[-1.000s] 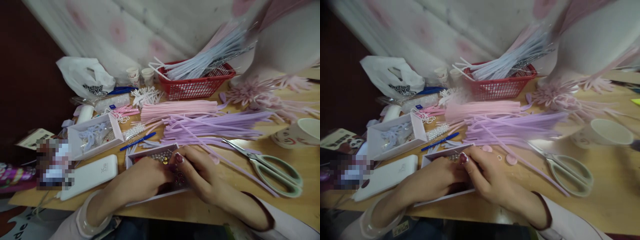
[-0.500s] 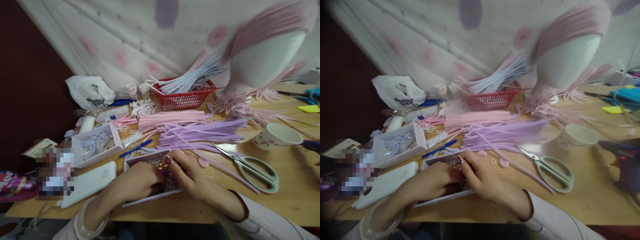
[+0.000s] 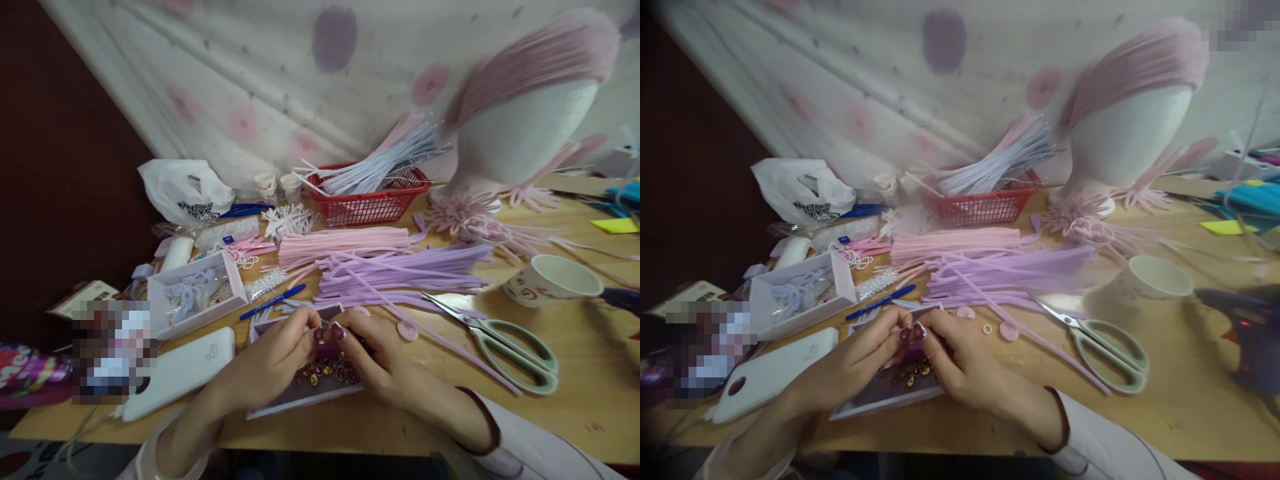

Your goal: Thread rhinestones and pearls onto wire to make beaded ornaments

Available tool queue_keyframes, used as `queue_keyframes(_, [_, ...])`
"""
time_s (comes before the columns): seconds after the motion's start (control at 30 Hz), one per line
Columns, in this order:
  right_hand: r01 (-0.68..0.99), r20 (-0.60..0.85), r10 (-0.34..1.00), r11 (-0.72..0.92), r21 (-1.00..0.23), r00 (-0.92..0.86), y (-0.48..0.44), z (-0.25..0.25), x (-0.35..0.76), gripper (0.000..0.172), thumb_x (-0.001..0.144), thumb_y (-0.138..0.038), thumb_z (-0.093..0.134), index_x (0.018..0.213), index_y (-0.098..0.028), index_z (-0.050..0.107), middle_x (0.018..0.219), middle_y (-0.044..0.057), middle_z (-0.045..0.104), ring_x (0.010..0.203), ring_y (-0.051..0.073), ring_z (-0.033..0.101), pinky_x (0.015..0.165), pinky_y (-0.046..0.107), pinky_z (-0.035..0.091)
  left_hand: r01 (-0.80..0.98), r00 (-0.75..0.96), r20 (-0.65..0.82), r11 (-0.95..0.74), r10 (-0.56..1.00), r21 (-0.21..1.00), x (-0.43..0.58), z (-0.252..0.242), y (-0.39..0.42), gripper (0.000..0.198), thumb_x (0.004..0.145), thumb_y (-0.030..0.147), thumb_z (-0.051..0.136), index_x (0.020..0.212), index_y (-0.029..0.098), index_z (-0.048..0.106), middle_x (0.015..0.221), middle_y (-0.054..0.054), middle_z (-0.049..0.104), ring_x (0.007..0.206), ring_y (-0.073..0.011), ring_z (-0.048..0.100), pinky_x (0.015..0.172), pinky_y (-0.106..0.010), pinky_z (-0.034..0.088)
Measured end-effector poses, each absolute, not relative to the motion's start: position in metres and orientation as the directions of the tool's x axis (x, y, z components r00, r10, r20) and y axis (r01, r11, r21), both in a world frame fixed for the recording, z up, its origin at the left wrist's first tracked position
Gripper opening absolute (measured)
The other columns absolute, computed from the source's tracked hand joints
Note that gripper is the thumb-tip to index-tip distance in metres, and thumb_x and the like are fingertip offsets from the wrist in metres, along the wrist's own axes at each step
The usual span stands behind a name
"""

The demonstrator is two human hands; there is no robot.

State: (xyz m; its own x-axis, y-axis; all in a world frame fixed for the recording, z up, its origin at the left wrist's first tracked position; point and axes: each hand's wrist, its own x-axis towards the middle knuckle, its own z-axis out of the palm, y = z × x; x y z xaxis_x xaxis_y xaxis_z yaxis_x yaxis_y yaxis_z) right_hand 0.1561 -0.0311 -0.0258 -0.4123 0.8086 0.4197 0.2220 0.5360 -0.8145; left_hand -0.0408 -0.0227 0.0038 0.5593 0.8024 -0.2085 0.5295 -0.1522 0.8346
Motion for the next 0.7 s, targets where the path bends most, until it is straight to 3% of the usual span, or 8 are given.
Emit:
queue_keyframes(0.17, [0.257, 0.398, 0.788, 0.554, -0.792, -0.47, -0.032, -0.021, 0.159, 0.023, 0.098, -0.017, 0.041, 0.081, -0.017, 0.056, 0.068, 0.001, 0.058, 0.059, 0.012, 0.049, 0.057, 0.023, 0.04, 0.427, 0.547, -0.239, -0.022, 0.802, 0.904, -0.04, 0.001, -0.025, 0.027, 0.103, 0.045, 0.027, 0.096, 0.023, 0.042, 0.072, 0.005, 0.044, 0.067, -0.0133, 0.043, 0.066, -0.028, 0.038])
queue_keyframes(0.4, [0.234, 0.434, 0.768, 0.583, -0.778, -0.471, -0.034, -0.022, 0.159, 0.019, 0.096, -0.014, 0.043, 0.085, -0.017, 0.058, 0.07, 0.001, 0.061, 0.06, 0.012, 0.053, 0.058, 0.021, 0.042, 0.338, 0.543, -0.267, 0.084, 0.796, 0.937, -0.041, -0.004, -0.03, 0.028, 0.103, 0.043, 0.028, 0.092, 0.022, 0.043, 0.068, 0.007, 0.04, 0.061, -0.0119, 0.037, 0.062, -0.025, 0.036])
queue_keyframes(0.7, [0.199, 0.489, 0.735, 0.628, -0.752, -0.47, -0.032, -0.021, 0.157, 0.017, 0.095, -0.012, 0.045, 0.084, -0.017, 0.057, 0.067, 0.001, 0.064, 0.058, 0.011, 0.057, 0.057, 0.02, 0.044, 0.182, 0.516, -0.205, 0.127, 0.832, 0.975, -0.035, -0.014, -0.031, 0.037, 0.102, 0.05, 0.034, 0.08, 0.021, 0.043, 0.052, 0.009, 0.041, 0.045, -0.008, 0.035, 0.05, -0.023, 0.03])
